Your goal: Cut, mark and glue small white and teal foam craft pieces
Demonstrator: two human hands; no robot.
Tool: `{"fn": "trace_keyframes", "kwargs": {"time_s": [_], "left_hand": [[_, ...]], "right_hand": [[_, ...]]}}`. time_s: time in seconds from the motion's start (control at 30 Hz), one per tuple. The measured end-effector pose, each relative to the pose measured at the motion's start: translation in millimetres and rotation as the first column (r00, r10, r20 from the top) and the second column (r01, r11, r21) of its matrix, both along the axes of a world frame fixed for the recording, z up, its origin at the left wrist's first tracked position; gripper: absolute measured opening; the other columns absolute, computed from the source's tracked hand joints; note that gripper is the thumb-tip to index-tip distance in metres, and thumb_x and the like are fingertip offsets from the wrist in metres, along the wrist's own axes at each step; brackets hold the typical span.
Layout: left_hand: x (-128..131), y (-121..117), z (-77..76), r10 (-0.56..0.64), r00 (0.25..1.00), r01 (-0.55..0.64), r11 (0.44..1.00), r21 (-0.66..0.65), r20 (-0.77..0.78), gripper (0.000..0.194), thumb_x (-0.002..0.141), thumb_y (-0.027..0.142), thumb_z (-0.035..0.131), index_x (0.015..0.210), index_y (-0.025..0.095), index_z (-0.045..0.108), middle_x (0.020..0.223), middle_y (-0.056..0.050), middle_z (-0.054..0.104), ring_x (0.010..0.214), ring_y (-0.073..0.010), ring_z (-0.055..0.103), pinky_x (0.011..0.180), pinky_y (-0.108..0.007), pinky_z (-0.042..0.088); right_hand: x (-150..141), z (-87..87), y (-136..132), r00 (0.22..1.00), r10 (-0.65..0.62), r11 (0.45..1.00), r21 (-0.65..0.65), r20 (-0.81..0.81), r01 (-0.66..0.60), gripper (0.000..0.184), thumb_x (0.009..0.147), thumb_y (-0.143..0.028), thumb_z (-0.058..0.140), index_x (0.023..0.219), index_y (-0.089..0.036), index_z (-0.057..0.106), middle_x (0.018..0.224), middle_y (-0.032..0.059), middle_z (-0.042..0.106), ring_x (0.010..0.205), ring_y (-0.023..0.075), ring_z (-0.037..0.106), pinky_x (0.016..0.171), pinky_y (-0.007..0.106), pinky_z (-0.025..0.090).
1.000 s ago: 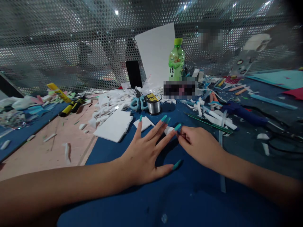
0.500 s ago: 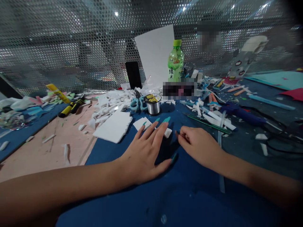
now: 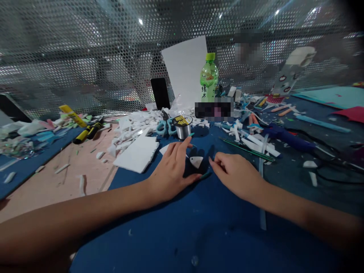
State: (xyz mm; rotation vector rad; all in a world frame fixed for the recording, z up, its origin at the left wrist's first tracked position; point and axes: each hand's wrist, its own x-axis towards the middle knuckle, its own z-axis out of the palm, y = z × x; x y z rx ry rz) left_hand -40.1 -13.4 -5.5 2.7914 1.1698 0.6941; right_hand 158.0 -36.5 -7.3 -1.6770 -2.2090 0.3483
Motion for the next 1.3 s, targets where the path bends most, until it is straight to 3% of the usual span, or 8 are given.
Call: {"fn": "trace_keyframes", "kwargs": {"time_s": [0.13,0.47,0.93,1.13,1.3], "left_hand": [[0.2,7.7,-2.9,-0.006,0.999,0.007,0.999,-0.034,0.045,0.082,0.075,0.033,0.067,0.137,0.014,0.016,0.112,-0.012,0.051,0.106,-0.028,0.043,0.094,-0.046,0.038],[0.7,13.0,-1.8,0.079,0.997,-0.075,0.985,-0.157,0.02,0.063,0.075,0.023,0.066,0.127,0.006,0.034,0.105,-0.011,0.053,0.1,-0.024,0.045,0.092,-0.042,0.038],[-1.7,11.9,-2.5,-0.07,0.996,0.075,0.993,-0.086,0.058,0.039,0.08,0.019,0.061,0.117,0.016,0.047,0.103,-0.008,0.043,0.097,-0.0212,0.046,0.086,-0.036,0.044],[-1.0,8.9,-2.7,-0.066,0.996,0.07,0.995,-0.072,0.066,0.028,0.08,0.019,0.061,0.106,0.016,0.049,0.1,-0.007,0.04,0.092,-0.0192,0.047,0.082,-0.036,0.046],[-1.3,8.9,-3.7,-0.079,0.994,0.081,0.996,-0.035,0.071,0.031,0.081,0.018,0.06,0.109,0.015,0.048,0.101,-0.008,0.038,0.091,-0.0186,0.047,0.082,-0.035,0.047]], "right_hand": [[0.0,-0.5,-0.1,1.0,-0.005,1.0,-0.006,0.002,0.005,0.025,0.088,-0.028,0.038,0.064,-0.02,0.039,0.052,-0.002,0.045,0.043,0.0098,0.038,0.044,0.026,0.02],[1.0,-0.1,0.5,1.0,0.0,1.0,0.011,-0.008,0.0,0.027,0.086,-0.027,0.041,0.061,-0.019,0.035,0.05,-0.0025,0.042,0.043,0.0085,0.034,0.044,0.027,0.02],[1.8,-2.6,0.4,0.999,0.02,1.0,0.007,-0.041,-0.019,0.027,0.087,-0.028,0.04,0.061,-0.02,0.034,0.05,-0.0028,0.04,0.041,0.0083,0.032,0.042,0.025,0.021],[0.7,-2.3,0.6,0.999,0.001,1.0,0.016,-0.042,0.0,0.025,0.086,-0.027,0.041,0.062,-0.019,0.037,0.051,-0.0022,0.044,0.043,0.0089,0.036,0.044,0.026,0.021],[0.0,-0.3,0.4,0.999,-0.004,1.0,-0.001,-0.045,0.004,0.024,0.086,-0.027,0.04,0.063,-0.019,0.038,0.051,-0.0019,0.045,0.044,0.0095,0.038,0.044,0.026,0.022]]}}
